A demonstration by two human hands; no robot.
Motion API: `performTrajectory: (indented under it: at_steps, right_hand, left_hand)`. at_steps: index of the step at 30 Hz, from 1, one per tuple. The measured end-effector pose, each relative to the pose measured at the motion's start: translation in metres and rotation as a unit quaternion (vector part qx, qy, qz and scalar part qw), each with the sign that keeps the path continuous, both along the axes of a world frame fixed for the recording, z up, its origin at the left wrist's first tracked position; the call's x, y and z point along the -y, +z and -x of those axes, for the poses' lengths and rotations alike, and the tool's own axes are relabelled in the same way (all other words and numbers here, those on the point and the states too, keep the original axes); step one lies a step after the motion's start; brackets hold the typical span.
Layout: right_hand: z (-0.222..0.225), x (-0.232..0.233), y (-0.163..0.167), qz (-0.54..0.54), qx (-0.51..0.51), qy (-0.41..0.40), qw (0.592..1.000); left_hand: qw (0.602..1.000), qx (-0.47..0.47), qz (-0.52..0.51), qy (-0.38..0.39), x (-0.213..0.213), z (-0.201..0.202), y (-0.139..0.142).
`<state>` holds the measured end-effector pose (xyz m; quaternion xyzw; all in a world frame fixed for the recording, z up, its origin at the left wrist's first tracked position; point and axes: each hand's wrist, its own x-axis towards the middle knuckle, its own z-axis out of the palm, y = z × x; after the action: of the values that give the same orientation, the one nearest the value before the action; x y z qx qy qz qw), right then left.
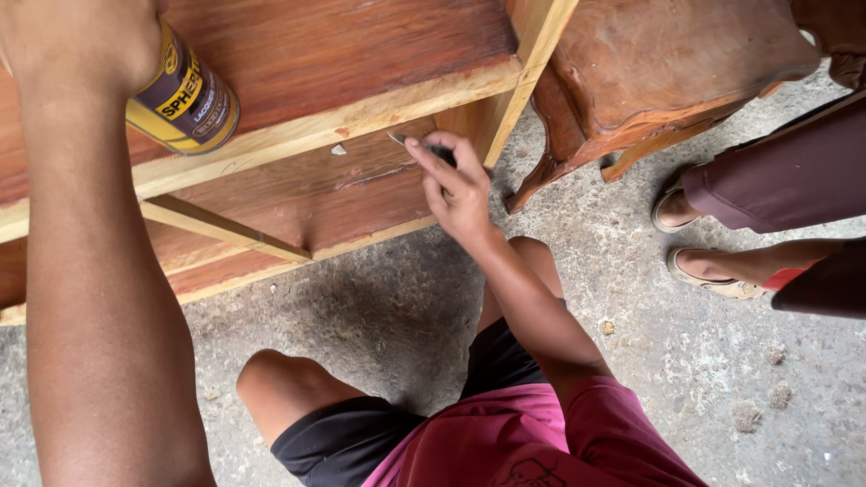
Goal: The person sits on the floor holding a can of dark wood filler or stain and uses a small knife to scoop the paste and spread it onto the joints and edges of an unfinished wooden shelf frame. They repeatedly dip the knife into the can and apply the paste along different frame edges.
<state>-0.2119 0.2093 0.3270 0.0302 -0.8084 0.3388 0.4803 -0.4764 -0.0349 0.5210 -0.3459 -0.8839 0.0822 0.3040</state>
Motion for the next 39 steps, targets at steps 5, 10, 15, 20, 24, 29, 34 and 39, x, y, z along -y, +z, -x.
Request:
performTrajectory:
  at_steps: [5,10,15,20,24,29,34,39]
  right_hand:
    - [-0.026,0.003,-0.002,0.147,-0.007,-0.019,0.989]
    - [-0.025,-0.017,-0.006,0.246,-0.068,-0.044,0.966]
    - [-0.018,-0.040,-0.001,0.315,-0.099,-0.062,0.942]
    - [-0.024,-0.054,0.005,0.203,-0.088,-0.117,0.968]
    - [-0.024,-0.062,0.003,0.158,-0.065,-0.147,0.974]
    - [-0.020,-0.087,-0.002,0.004,-0.056,-0.195,0.979]
    - [-0.033,-0.111,-0.001,-0.055,-0.028,-0.230,0.971]
    - [-0.053,-0.110,0.005,-0.041,-0.035,-0.191,0.980]
  left_hand:
    - [0.987,0.149,-0.053,-0.005,-0.003,0.013,-0.001]
    - [0.902,0.316,-0.292,-0.017,0.007,0.039,-0.037]
    - [0.888,0.342,-0.280,-0.128,0.025,0.082,-0.066]
    - [0.875,0.359,-0.308,-0.101,0.024,0.093,-0.081]
    - [0.873,0.361,-0.317,-0.077,0.016,0.082,-0.077]
    - [0.872,0.363,-0.324,-0.056,0.006,0.071,-0.069]
    - [0.871,0.362,-0.329,-0.042,0.001,0.067,-0.069]
    - [0.872,0.356,-0.332,-0.039,0.001,0.066,-0.068]
